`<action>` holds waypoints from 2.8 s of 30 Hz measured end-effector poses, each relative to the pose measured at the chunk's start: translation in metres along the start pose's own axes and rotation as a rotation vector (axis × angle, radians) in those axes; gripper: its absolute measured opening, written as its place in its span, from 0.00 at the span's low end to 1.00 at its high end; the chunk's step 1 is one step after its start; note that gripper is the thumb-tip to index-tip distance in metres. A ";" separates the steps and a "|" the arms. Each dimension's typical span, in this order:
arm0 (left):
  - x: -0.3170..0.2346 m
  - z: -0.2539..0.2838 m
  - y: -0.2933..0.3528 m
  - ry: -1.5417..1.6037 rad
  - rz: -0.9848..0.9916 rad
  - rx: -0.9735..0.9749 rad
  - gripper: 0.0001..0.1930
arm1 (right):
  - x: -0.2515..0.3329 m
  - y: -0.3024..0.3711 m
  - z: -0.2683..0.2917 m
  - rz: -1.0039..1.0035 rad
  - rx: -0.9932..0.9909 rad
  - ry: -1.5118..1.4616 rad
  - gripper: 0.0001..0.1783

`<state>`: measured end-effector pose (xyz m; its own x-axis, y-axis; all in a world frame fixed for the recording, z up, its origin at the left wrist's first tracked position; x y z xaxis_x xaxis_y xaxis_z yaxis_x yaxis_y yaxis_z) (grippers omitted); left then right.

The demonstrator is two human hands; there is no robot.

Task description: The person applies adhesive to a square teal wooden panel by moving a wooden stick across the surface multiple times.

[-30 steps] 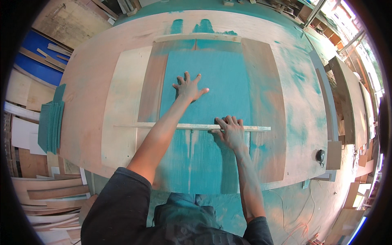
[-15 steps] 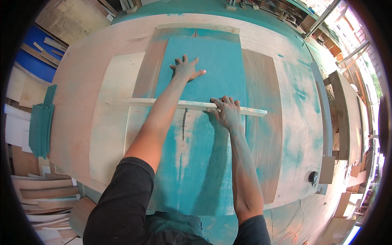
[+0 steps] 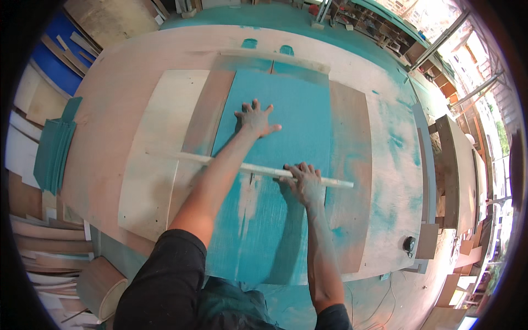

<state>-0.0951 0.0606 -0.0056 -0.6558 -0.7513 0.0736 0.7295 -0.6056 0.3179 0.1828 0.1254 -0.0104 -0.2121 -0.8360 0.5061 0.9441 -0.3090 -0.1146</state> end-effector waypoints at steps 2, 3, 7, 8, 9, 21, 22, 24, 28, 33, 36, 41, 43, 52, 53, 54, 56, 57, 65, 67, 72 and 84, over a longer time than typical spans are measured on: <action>-0.011 -0.010 0.038 0.002 -0.021 -0.003 0.51 | 0.012 0.039 0.005 -0.024 0.017 0.020 0.28; -0.014 -0.015 0.056 -0.005 -0.020 -0.012 0.51 | 0.019 0.057 0.008 -0.022 0.016 0.010 0.28; -0.006 -0.050 0.133 -0.044 -0.014 -0.018 0.51 | 0.055 0.131 -0.001 -0.013 0.015 -0.025 0.27; -0.006 -0.057 0.155 -0.051 -0.013 -0.015 0.51 | 0.064 0.151 -0.005 -0.009 0.016 -0.025 0.27; -0.011 -0.062 0.177 -0.054 -0.026 -0.004 0.51 | 0.070 0.174 -0.007 0.037 -0.053 -0.027 0.25; -0.029 -0.124 0.379 -0.061 -0.060 0.022 0.51 | 0.140 0.376 -0.016 -0.011 0.001 -0.043 0.25; -0.030 -0.128 0.390 -0.064 -0.063 0.039 0.51 | 0.144 0.386 -0.017 -0.013 0.011 -0.038 0.25; -0.027 -0.136 0.406 -0.068 -0.059 0.047 0.52 | 0.151 0.402 -0.017 -0.007 0.007 -0.037 0.25; -0.026 -0.140 0.421 -0.060 -0.076 0.036 0.54 | 0.158 0.421 -0.017 -0.012 -0.019 -0.053 0.25; -0.011 -0.152 0.432 0.009 -0.105 -0.036 0.55 | 0.164 0.415 -0.001 -0.102 -0.053 -0.253 0.27; 0.010 -0.167 0.440 0.140 0.049 -0.149 0.52 | 0.132 0.410 0.003 -0.297 -0.231 -0.179 0.33; 0.048 -0.177 0.464 0.198 0.248 -0.106 0.53 | 0.095 0.399 -0.002 -0.617 -0.200 0.061 0.36; 0.049 -0.179 0.464 0.126 0.225 -0.184 0.54 | 0.089 0.395 -0.006 -0.658 -0.116 0.019 0.37; 0.046 -0.160 0.447 0.101 0.177 -0.089 0.54 | 0.089 0.392 -0.005 -0.700 -0.189 -0.013 0.33; 0.046 -0.163 0.447 0.100 0.179 -0.086 0.54 | 0.091 0.392 -0.007 -0.705 -0.199 0.002 0.33; 0.047 -0.166 0.447 0.086 0.181 -0.125 0.54 | 0.093 0.392 -0.008 -0.711 -0.209 0.018 0.33; 0.050 -0.171 0.447 0.058 0.184 -0.203 0.54 | 0.095 0.388 -0.009 -0.705 -0.236 0.025 0.33; 0.050 -0.173 0.448 0.058 0.182 -0.199 0.54 | 0.097 0.386 -0.009 -0.701 -0.248 0.029 0.34; 0.042 -0.166 0.455 0.097 0.171 -0.110 0.54 | 0.100 0.385 -0.004 -0.738 -0.294 0.028 0.35; 0.044 -0.167 0.456 0.086 0.176 -0.111 0.54 | 0.101 0.383 -0.005 -0.737 -0.288 0.035 0.35; 0.038 -0.165 0.460 0.088 0.163 -0.126 0.53 | 0.096 0.385 -0.006 -0.735 -0.313 0.079 0.33; 0.041 -0.169 0.469 0.058 0.166 -0.127 0.53 | 0.101 0.379 -0.004 -0.804 -0.295 0.088 0.28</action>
<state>0.2533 -0.2990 -0.0133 -0.5150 -0.8551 0.0594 0.8476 -0.4976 0.1841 0.5181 -0.0784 -0.0061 -0.8188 -0.3409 0.4618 0.3969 -0.9175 0.0264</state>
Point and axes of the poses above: each hand's wrist, its own y-axis away from the middle knuckle, its own z-axis out of the back of the hand, x = y × z, the point moved 1 cm from there along -y, towards the middle knuckle, and after that the axes turned 13 degrees about -y, right-handed, at the moved point
